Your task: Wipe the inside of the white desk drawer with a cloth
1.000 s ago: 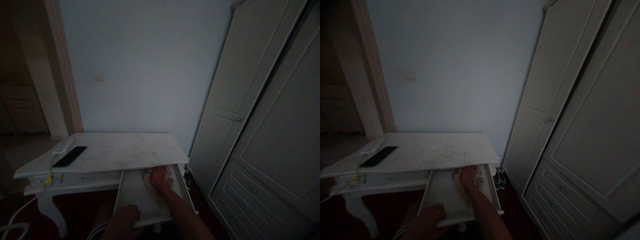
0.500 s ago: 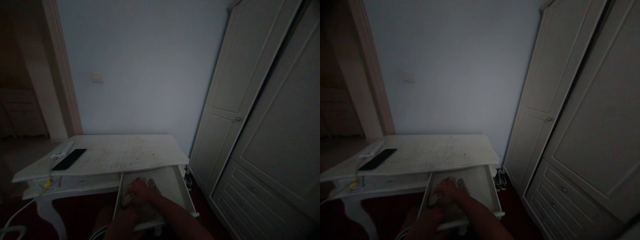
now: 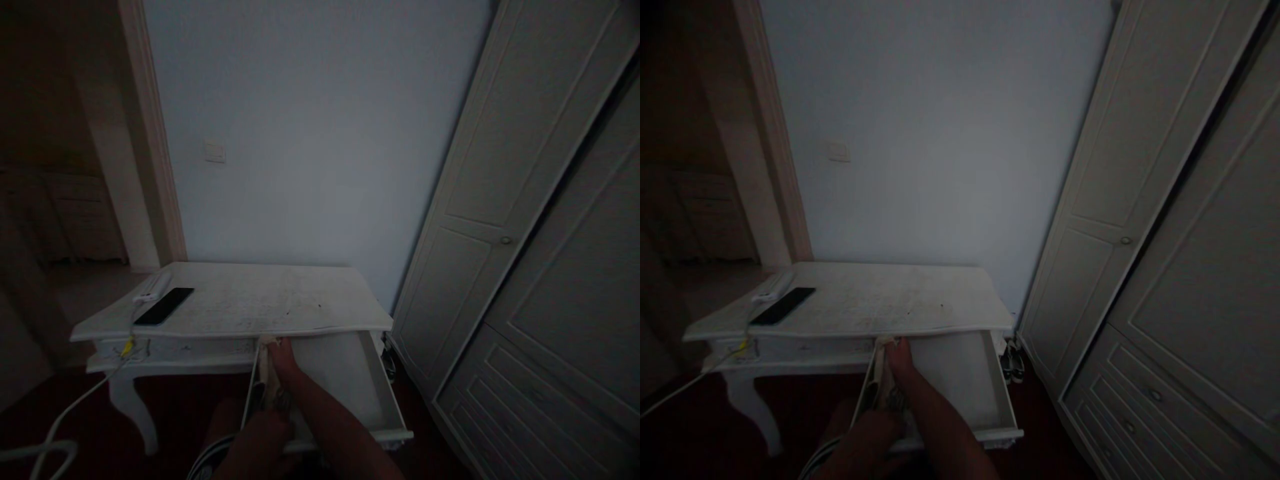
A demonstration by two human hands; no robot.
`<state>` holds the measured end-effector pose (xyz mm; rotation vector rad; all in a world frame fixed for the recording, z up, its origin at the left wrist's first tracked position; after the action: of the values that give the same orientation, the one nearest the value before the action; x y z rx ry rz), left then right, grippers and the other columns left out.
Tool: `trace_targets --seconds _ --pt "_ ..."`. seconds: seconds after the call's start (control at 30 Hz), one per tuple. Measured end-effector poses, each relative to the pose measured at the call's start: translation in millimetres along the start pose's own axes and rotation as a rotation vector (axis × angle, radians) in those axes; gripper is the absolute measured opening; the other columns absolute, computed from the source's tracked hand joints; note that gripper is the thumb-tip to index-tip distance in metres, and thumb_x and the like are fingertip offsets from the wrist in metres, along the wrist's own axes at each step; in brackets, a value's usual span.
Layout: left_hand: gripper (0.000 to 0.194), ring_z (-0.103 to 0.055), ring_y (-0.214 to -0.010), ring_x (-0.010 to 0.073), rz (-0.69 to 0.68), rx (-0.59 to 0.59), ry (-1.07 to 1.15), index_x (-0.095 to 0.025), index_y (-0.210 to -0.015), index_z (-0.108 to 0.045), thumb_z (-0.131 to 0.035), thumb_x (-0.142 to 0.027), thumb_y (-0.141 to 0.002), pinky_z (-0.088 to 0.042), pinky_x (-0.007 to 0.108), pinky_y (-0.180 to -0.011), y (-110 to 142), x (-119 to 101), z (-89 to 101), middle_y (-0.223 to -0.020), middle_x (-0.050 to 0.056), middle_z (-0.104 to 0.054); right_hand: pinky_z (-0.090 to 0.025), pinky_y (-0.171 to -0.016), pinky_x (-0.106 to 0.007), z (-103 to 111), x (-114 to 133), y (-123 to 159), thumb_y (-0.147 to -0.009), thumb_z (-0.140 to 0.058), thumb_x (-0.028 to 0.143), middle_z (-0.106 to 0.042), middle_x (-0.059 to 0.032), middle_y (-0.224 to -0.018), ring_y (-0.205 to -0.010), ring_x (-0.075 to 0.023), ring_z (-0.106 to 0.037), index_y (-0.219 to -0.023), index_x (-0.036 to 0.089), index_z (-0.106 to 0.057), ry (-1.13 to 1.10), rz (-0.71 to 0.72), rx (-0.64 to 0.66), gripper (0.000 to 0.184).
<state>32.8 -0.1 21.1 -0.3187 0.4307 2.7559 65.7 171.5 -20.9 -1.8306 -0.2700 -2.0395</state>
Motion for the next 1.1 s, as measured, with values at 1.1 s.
trace_targets --seconds 1.1 --pt "0.037 -0.069 -0.114 0.0345 -0.006 -0.071 0.016 -0.024 -0.111 -0.073 -0.066 -0.054 -0.090 -0.053 0.046 -0.098 -2.2 5.3 -5.2 -0.120 0.011 -0.075 -0.040 -0.120 -0.051 81.8 -27.3 -4.7 -0.095 -0.055 0.023 -0.069 -0.0163 -0.140 -0.140 -0.0328 -0.057 -0.140 0.018 -0.068 0.745 0.087 -0.328 0.048"
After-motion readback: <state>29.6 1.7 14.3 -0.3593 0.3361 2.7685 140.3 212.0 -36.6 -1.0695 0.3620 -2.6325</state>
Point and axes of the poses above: each hand's wrist, its own y-axis away from the middle knuckle, its own z-axis out of the back of the hand, x = y × z, the point moved 1 cm from there along -y, towards the middle knuckle
